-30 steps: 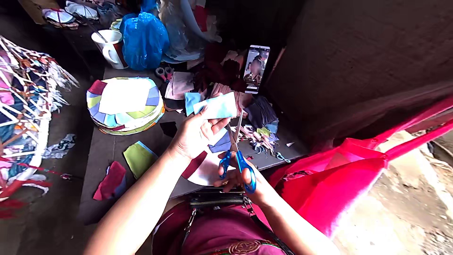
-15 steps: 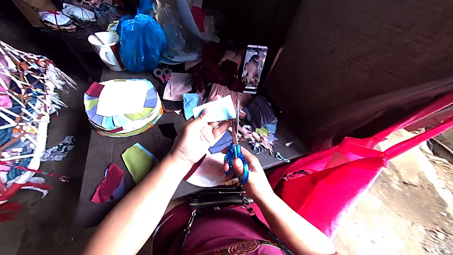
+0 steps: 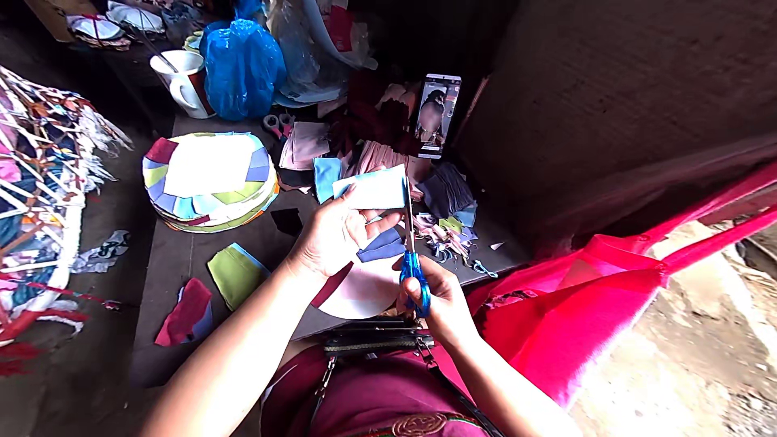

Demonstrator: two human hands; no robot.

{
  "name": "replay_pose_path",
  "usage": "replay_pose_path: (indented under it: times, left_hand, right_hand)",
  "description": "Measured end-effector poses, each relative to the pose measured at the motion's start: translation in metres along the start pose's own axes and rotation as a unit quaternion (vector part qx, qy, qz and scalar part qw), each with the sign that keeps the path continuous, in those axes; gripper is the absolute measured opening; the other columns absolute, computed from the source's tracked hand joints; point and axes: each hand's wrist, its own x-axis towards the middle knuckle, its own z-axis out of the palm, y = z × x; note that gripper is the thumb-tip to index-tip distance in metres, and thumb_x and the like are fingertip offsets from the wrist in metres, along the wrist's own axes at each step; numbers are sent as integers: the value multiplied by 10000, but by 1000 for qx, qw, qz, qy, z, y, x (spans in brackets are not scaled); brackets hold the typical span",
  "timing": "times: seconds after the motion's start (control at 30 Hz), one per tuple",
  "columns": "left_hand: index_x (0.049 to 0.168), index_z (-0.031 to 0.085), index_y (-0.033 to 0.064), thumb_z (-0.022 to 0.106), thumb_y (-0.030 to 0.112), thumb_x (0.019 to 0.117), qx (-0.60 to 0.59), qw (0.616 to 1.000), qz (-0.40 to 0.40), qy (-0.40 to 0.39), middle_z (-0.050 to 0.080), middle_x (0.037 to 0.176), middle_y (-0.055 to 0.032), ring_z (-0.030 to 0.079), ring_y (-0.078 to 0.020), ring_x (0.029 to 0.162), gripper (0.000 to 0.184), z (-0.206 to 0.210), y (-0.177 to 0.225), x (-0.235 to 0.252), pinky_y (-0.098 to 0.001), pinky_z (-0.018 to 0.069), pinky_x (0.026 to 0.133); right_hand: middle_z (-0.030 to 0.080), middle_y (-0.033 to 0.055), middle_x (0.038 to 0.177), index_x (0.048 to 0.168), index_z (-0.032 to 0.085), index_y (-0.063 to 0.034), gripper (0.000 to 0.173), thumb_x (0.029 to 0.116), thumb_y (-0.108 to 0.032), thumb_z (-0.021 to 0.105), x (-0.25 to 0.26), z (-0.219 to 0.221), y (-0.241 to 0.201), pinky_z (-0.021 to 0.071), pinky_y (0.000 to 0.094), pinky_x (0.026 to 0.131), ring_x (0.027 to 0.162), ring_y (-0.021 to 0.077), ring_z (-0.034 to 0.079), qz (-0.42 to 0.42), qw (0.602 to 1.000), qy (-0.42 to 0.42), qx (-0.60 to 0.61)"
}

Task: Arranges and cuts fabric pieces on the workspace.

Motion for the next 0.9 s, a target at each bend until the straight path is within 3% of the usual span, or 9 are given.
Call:
replay_pose_path:
  times: [0.2,0.33,0.4,0.53,0.9]
  left_hand:
    - [1266,551,95,223,263,1115,4,1000,-27,8,681,1202,-111,694,-254,1104,398,4,-2,1,-444,565,987]
    - [1394,522,81,176,241,1110,13,998,-59,-17,650,1291,-111,673,-238,1144,476,14,-4,6,-428,555,1003]
    - [1395,511,67,181,226,1108,20,998,-65,-17,651,1275,-119,676,-238,1130,466,21,-5,7,-425,554,997]
    - [1415,506,59,200,228,1111,29,996,-79,-13,675,1221,-119,703,-221,1061,464,31,-6,9,-380,578,957]
    - [1358,542,47,186,219,1105,34,993,-104,-34,669,1242,-129,697,-238,1092,470,39,-13,17,-403,568,981]
  right_hand:
    - [617,-147,690,1111,654,-23,340,944,-316,700,-8,-12,-3,524,154,538,569,-40,589,14,1000,3,-21]
    - [639,-143,754,1132,624,-81,597,904,-633,642,-11,-26,-5,542,173,591,637,-26,616,-1,1000,-31,4]
    - [640,-145,760,1136,625,-83,636,893,-671,621,-11,-32,-5,541,168,597,649,-30,618,-12,999,-34,6]
    - [637,-152,767,1146,626,-57,632,908,-643,628,-12,-38,-6,535,159,609,667,-43,614,-20,1000,-17,-14]
    - [636,-163,738,1098,649,-85,433,914,-471,713,-15,-44,-8,525,151,565,606,-42,597,-19,999,48,-6]
